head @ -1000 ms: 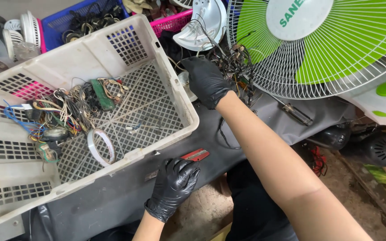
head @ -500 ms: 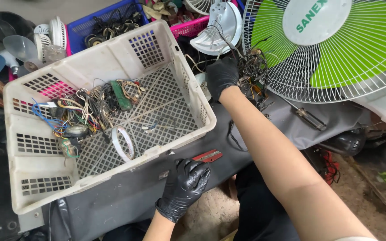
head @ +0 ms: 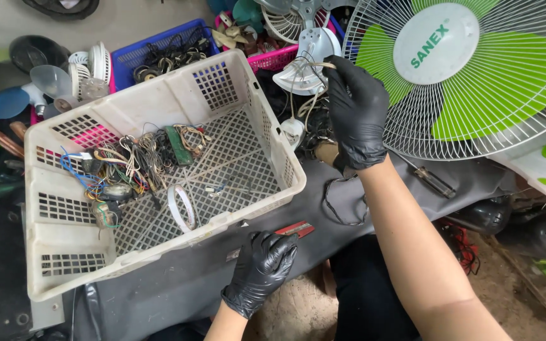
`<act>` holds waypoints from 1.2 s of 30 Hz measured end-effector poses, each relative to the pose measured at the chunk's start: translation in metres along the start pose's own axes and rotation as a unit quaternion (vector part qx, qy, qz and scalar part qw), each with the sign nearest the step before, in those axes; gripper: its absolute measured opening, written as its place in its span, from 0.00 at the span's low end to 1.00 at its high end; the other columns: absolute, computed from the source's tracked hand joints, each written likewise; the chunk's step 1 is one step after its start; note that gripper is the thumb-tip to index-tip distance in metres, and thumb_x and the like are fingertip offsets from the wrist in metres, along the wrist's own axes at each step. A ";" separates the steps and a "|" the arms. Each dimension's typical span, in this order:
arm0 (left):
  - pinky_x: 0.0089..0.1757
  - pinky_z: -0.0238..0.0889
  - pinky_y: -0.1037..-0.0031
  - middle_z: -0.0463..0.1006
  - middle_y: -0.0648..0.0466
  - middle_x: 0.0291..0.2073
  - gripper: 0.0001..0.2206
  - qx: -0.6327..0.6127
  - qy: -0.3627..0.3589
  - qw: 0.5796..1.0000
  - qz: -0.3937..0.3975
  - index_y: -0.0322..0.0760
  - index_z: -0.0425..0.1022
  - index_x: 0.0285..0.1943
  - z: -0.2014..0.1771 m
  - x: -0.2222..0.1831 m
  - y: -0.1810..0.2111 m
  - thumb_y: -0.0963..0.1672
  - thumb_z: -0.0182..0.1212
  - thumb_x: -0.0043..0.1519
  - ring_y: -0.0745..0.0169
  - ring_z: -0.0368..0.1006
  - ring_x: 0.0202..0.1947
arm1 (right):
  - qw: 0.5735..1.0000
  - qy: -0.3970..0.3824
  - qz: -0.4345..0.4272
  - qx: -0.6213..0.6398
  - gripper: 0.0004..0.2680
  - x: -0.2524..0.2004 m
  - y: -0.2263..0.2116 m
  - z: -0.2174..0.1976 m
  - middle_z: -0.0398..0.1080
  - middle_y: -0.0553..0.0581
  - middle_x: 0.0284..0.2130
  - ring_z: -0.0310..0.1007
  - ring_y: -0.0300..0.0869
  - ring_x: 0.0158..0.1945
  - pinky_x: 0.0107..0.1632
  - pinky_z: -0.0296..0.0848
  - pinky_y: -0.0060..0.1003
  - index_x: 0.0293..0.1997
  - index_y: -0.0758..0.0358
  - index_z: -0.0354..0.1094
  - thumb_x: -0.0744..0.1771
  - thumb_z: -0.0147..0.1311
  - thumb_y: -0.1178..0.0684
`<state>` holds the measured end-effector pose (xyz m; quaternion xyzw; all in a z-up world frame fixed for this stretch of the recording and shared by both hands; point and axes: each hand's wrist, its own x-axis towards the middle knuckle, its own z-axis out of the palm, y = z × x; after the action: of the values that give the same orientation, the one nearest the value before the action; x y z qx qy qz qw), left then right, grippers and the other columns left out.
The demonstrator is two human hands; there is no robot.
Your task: Applying adhesive tape to a small electronic component for insulation or repair at a workbench.
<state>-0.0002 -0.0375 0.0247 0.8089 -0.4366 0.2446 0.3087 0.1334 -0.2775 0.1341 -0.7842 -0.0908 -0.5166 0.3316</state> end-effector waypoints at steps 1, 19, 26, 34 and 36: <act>0.36 0.64 0.62 0.75 0.53 0.32 0.08 0.003 0.002 1.000 -0.002 0.38 0.74 0.48 0.001 -0.002 0.001 0.39 0.60 0.60 0.53 0.69 0.32 | 1.000 -0.001 -0.002 0.003 0.06 0.001 -0.005 -0.001 0.76 0.67 0.41 0.80 0.54 0.43 0.47 0.81 0.45 0.49 0.72 0.72 0.68 0.56 0.63; 0.34 0.62 0.61 0.72 0.55 0.28 0.17 0.037 -0.026 0.999 -0.008 0.43 0.73 0.58 0.010 -0.004 -0.002 0.39 0.56 0.60 0.54 0.66 0.28 | 0.987 0.068 -0.088 0.112 0.05 0.001 -0.025 -0.005 0.70 0.64 0.42 0.71 0.56 0.47 0.52 0.71 0.50 0.48 0.70 0.65 0.70 0.43 0.66; 0.37 0.62 0.59 0.73 0.54 0.30 0.10 0.016 -0.016 1.000 -0.003 0.40 0.74 0.49 0.007 -0.004 -0.001 0.39 0.58 0.59 0.53 0.67 0.29 | 0.986 -0.041 -0.033 0.158 0.09 -0.010 -0.003 0.004 0.72 0.62 0.46 0.78 0.52 0.45 0.49 0.77 0.45 0.51 0.66 0.66 0.71 0.37 0.60; 0.37 0.63 0.58 0.75 0.52 0.33 0.10 0.028 -0.039 0.999 0.003 0.40 0.73 0.50 0.006 -0.007 -0.005 0.41 0.61 0.60 0.51 0.69 0.32 | 0.951 -0.243 0.188 -0.035 0.11 -0.021 0.021 0.019 0.72 0.47 0.18 0.61 0.35 0.16 0.25 0.61 0.34 0.54 0.54 0.74 0.68 0.48 0.51; 0.51 0.63 0.49 0.73 0.57 0.26 0.08 0.075 -0.040 0.996 -0.019 0.44 0.76 0.47 -0.005 -0.001 -0.004 0.42 0.60 0.59 0.55 0.69 0.28 | 0.936 -0.321 0.108 -0.098 0.09 -0.032 0.028 0.030 0.69 0.48 0.16 0.64 0.46 0.19 0.22 0.56 0.45 0.37 0.49 0.75 0.67 0.43 0.52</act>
<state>0.0021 -0.0314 0.0259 0.8470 -0.4136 0.2382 0.2340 0.1550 -0.2738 0.0875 -0.9419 -0.0560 -0.2049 0.2600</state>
